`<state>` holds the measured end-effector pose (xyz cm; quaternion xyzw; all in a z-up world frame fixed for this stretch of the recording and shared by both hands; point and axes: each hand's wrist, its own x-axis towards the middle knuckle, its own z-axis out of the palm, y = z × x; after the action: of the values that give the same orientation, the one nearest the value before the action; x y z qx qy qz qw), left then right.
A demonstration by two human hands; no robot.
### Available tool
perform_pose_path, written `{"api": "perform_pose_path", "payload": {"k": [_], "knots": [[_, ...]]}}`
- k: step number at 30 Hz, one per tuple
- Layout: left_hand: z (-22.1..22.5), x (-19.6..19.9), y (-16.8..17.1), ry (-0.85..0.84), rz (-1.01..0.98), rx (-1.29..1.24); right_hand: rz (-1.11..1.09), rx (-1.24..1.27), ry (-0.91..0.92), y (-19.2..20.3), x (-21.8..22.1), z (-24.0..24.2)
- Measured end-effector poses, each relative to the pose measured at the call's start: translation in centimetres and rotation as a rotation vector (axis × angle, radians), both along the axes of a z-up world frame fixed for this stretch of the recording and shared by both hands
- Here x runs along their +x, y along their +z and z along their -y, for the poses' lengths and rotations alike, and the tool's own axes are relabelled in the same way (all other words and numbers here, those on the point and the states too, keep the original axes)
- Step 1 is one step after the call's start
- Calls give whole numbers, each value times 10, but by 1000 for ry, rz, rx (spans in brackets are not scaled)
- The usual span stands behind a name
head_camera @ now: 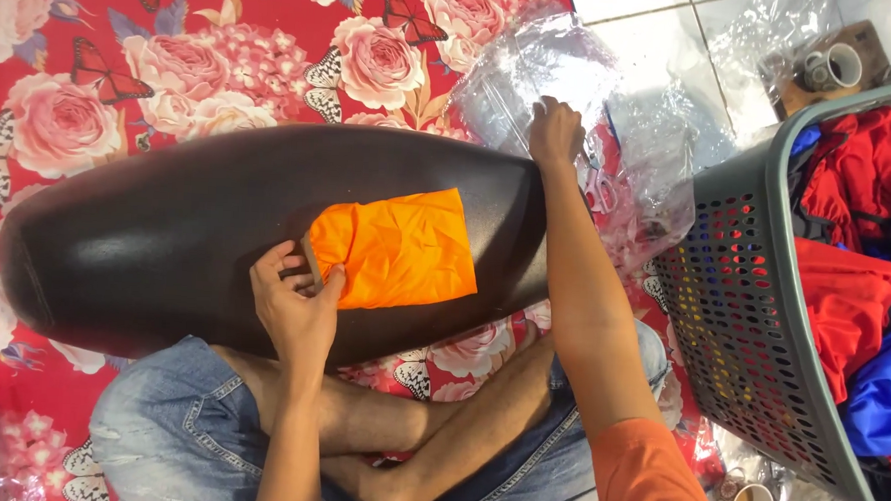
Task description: Folding an orange cloth and placing it in a plastic bag, followed by fitting a red elasticated seat cover onto a motorcycle seat.
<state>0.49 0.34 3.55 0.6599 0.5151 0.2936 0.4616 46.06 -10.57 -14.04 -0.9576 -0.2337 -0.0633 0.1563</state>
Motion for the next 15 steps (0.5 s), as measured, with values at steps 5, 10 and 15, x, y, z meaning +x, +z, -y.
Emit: {"api": "perform_pose_path", "payload": {"k": [5, 10, 15], "knots": [[-2, -1, -2, -9, -3, 17, 84, 328, 68, 41, -24, 1], [-1, -3, -2, -27, -11, 60, -142, 650, 50, 65, -11, 5], [9, -3, -1, -19, 50, 126, -808, 1120, -77, 190, -42, 20]]}}
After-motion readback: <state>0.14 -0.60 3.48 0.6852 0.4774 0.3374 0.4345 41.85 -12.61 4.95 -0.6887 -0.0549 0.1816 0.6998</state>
